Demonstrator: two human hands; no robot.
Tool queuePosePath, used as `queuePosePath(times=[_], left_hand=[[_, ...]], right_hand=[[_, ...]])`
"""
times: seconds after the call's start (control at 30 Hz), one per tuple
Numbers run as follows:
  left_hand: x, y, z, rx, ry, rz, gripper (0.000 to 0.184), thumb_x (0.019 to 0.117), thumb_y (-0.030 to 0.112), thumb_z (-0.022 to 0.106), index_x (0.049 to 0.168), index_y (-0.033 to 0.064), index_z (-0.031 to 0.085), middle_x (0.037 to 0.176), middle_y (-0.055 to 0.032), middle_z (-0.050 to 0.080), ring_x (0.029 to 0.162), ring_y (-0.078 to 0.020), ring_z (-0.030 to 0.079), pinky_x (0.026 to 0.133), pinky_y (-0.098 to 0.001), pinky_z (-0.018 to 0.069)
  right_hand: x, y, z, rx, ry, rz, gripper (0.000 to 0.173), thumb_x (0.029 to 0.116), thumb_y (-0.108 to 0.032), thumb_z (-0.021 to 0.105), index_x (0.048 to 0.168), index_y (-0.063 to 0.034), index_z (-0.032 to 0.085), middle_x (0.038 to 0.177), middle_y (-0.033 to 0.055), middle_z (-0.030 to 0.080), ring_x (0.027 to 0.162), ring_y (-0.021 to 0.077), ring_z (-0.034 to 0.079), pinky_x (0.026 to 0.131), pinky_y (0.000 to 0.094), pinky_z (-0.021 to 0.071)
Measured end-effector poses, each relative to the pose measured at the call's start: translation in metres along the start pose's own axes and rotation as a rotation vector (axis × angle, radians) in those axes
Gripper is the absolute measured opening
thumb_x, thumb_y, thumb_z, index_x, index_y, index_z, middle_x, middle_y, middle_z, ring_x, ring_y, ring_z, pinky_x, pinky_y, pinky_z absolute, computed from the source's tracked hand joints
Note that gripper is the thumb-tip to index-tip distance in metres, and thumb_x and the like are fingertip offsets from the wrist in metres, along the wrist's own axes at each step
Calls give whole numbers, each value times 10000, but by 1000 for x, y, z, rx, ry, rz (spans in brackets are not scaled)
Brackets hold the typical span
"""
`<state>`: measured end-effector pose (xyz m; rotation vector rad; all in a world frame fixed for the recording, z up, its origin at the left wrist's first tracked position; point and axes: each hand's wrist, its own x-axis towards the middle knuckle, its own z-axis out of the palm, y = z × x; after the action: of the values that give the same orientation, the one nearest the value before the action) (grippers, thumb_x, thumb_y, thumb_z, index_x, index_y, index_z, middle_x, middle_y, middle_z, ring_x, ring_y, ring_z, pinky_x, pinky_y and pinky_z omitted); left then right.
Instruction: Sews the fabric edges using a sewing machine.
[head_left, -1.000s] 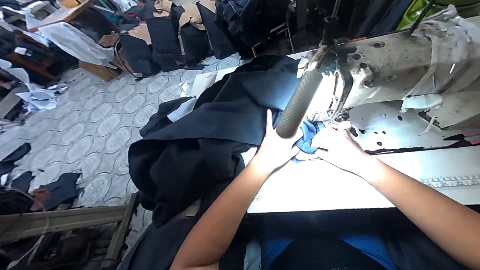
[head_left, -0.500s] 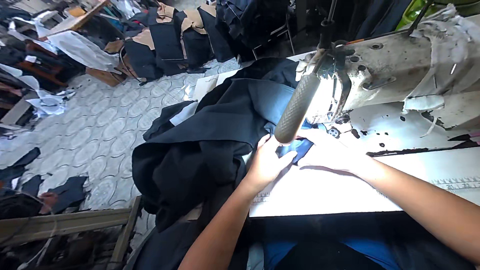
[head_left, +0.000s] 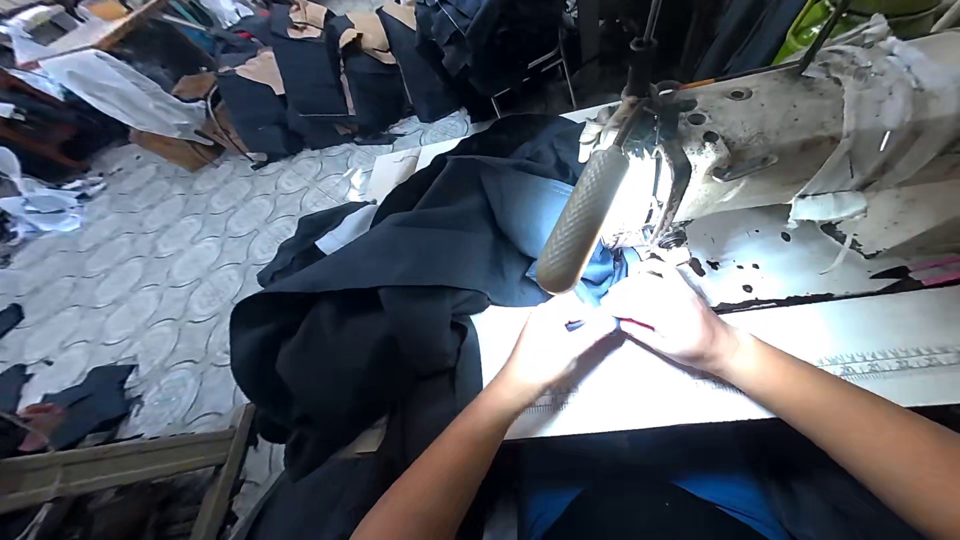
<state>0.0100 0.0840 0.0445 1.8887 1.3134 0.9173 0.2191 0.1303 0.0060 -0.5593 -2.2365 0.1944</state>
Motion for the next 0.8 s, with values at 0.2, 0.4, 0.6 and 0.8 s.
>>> queuePosePath(times=[0.2, 0.4, 0.6, 0.8], left_hand=[[23, -2, 13, 593, -89, 391, 521, 1044, 492, 432, 1032, 87, 760, 1154, -95, 751, 1154, -261, 691, 1066, -594, 408], [31, -15, 15, 761, -97, 437, 363, 1030, 351, 496, 993, 101, 758, 945, -90, 711, 912, -270, 688, 828, -506, 468], [13, -16, 3, 693, -197, 509, 461, 1056, 341, 414, 759, 96, 668, 669, -79, 619, 681, -261, 647, 806, -451, 474], [13, -13, 15, 590, -213, 578, 408, 1053, 347, 424, 978, 165, 781, 971, -62, 744, 878, -243, 681, 822, -450, 454]], right_hand=[[-36, -28, -6, -104, -115, 281, 306, 976, -278, 550, 877, -67, 748, 895, 113, 742, 929, 278, 714, 921, 518, 502], [-39, -43, 4, -310, -115, 251, 308, 947, -275, 524, 830, -100, 749, 841, 92, 715, 855, 276, 705, 821, 487, 518], [-43, -47, 0, -284, -78, 238, 296, 980, -247, 518, 880, -137, 774, 902, 57, 748, 914, 202, 701, 936, 411, 482], [-45, -49, -4, -288, -106, 260, 283, 968, -236, 504, 840, -131, 733, 929, 57, 761, 987, 195, 711, 1018, 419, 460]])
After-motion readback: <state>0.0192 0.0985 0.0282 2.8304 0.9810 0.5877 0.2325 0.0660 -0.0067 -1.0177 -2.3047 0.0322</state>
